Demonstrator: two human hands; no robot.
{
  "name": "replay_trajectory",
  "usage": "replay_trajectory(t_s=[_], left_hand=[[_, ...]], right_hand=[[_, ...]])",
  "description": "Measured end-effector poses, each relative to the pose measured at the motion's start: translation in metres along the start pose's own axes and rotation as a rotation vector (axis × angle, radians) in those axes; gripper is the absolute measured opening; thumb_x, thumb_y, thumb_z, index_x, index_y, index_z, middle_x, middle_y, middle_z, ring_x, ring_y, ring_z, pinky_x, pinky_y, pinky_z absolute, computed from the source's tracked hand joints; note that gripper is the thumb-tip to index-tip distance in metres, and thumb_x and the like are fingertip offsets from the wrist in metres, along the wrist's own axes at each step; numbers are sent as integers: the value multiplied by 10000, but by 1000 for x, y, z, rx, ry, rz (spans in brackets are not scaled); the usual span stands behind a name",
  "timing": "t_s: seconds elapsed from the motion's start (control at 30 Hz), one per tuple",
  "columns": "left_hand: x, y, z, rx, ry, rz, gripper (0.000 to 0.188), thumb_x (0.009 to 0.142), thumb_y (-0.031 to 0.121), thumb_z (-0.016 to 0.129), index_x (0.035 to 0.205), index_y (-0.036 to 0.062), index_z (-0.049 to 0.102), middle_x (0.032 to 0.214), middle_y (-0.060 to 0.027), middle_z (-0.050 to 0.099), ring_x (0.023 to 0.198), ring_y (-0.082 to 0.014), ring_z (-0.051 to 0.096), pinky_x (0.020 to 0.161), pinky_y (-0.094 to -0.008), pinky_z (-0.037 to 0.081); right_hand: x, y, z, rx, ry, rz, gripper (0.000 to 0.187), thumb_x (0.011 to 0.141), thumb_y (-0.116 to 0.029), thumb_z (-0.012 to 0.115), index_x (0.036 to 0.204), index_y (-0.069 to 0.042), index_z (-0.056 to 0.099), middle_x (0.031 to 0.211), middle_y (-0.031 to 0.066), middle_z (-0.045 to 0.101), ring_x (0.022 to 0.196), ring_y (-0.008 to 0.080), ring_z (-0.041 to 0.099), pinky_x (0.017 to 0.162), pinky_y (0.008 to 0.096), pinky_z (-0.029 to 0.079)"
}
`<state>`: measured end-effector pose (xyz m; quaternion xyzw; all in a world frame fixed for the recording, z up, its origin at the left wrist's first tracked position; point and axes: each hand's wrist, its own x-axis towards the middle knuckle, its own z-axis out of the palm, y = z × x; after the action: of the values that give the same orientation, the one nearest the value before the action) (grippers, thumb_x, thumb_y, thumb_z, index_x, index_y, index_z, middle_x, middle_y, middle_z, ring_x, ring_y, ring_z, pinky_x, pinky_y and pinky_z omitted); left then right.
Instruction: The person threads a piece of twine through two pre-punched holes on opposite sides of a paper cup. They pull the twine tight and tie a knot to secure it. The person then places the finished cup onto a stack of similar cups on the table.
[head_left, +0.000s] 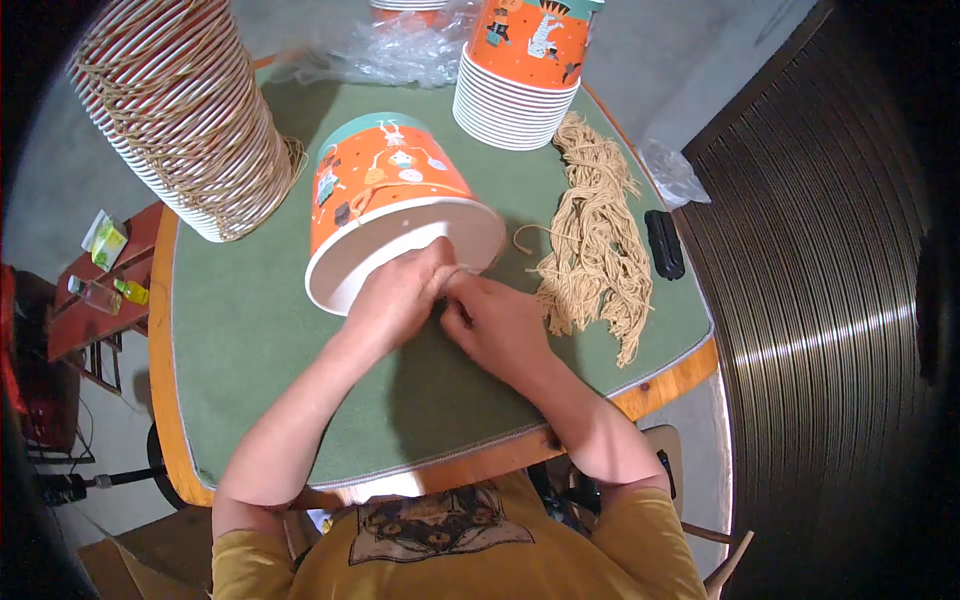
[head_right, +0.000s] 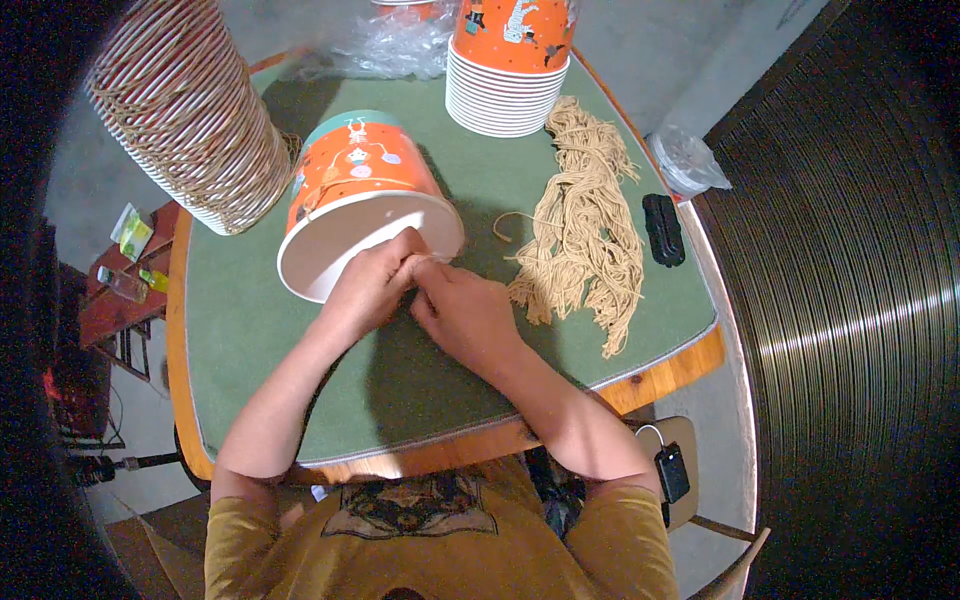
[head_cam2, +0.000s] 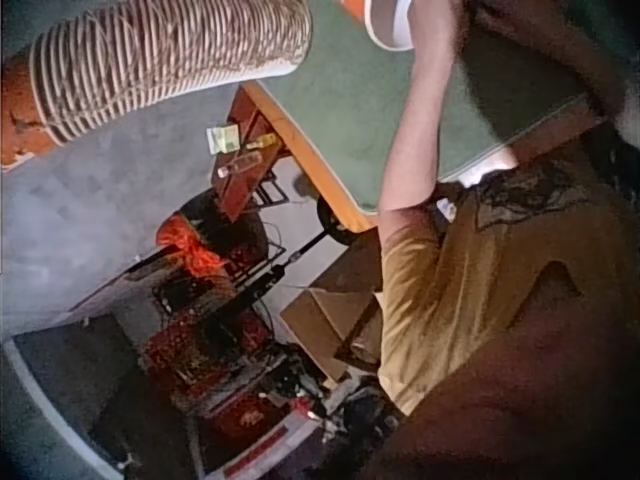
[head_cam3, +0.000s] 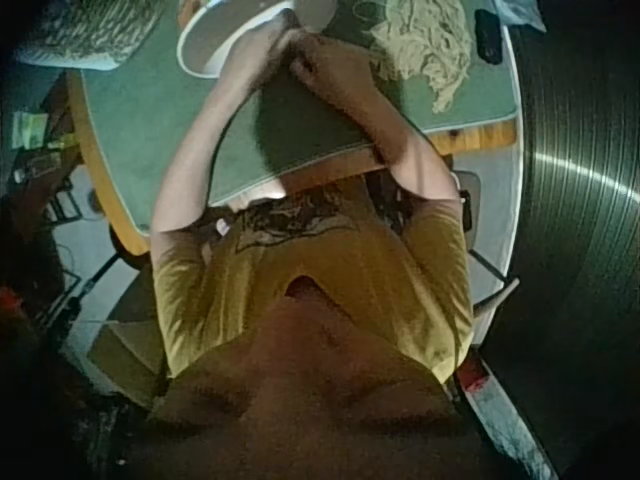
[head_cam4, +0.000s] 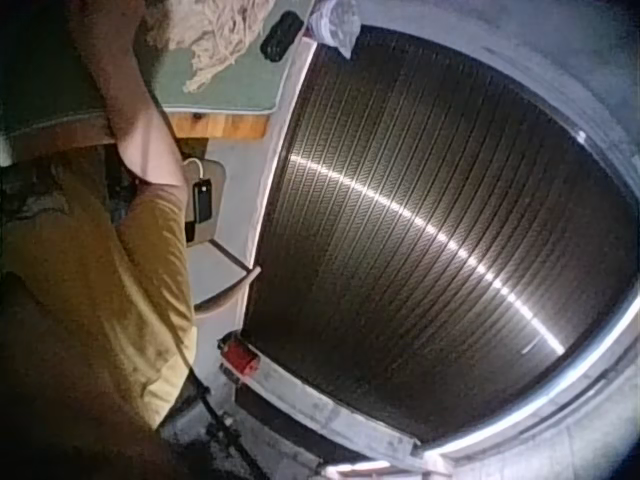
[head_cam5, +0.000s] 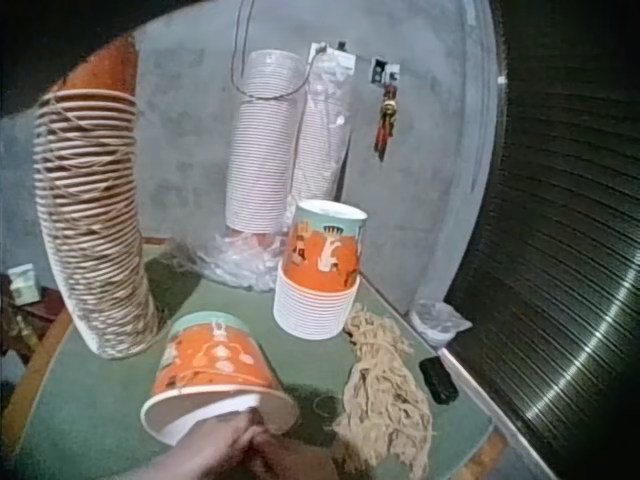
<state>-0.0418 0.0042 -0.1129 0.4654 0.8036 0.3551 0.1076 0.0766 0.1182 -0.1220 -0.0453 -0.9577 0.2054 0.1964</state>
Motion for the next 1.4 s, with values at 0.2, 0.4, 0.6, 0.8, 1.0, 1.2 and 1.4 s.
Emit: replay_trajectory(t_s=[0.2,0.4,0.6,0.8,1.0,1.2,1.4], left_hand=[[-3,1,-8,-129,-34,-113,170,945,205,536,951,43,486,790,-192,622,837,-411,617,698,-477,471],[-10,2,-18,-161,-94,-33,176,941,172,538,883,9,508,873,-186,596,851,-393,581,760,-454,456],[-15,-6,-17,-113,-125,82,115,907,109,543,926,3,503,956,-194,544,944,-377,555,795,-451,449],[-19,-5,-1,3,16,77,123,879,92,558,956,15,502,956,-192,541,965,-382,559,799,-451,460],[-19,-3,-6,-76,16,60,88,889,106,562,885,21,538,919,-165,560,910,-372,583,778,-450,467],[-17,-6,-12,-141,-5,60,91,902,106,579,890,16,569,870,-126,583,821,-312,583,754,-398,466],[-14,-11,-14,-309,-91,-142,94,930,126,588,914,33,592,770,-26,564,731,-120,519,697,-291,450]], right_hand=[[3,-1,2,-22,158,-132,221,768,-120,684,952,-120,563,952,57,575,765,270,636,606,371,519],[3,-1,0,61,130,-124,319,788,-104,640,1092,-95,545,1082,126,538,887,313,637,637,401,564],[3,-6,-1,112,14,-14,289,854,-100,588,1134,-94,516,1061,145,545,889,367,641,671,450,560],[8,-13,-1,35,-89,100,202,910,-160,503,1098,-84,513,1041,160,557,885,392,638,710,486,543],[8,-7,5,61,-51,104,192,904,-134,474,1053,-17,504,1011,190,601,899,392,638,720,489,535],[5,-5,5,25,-55,109,166,890,-125,472,1003,-6,495,991,206,626,851,398,650,683,498,533],[4,-9,4,8,-71,130,180,877,-167,538,992,-37,490,827,191,652,743,376,660,619,492,514]])
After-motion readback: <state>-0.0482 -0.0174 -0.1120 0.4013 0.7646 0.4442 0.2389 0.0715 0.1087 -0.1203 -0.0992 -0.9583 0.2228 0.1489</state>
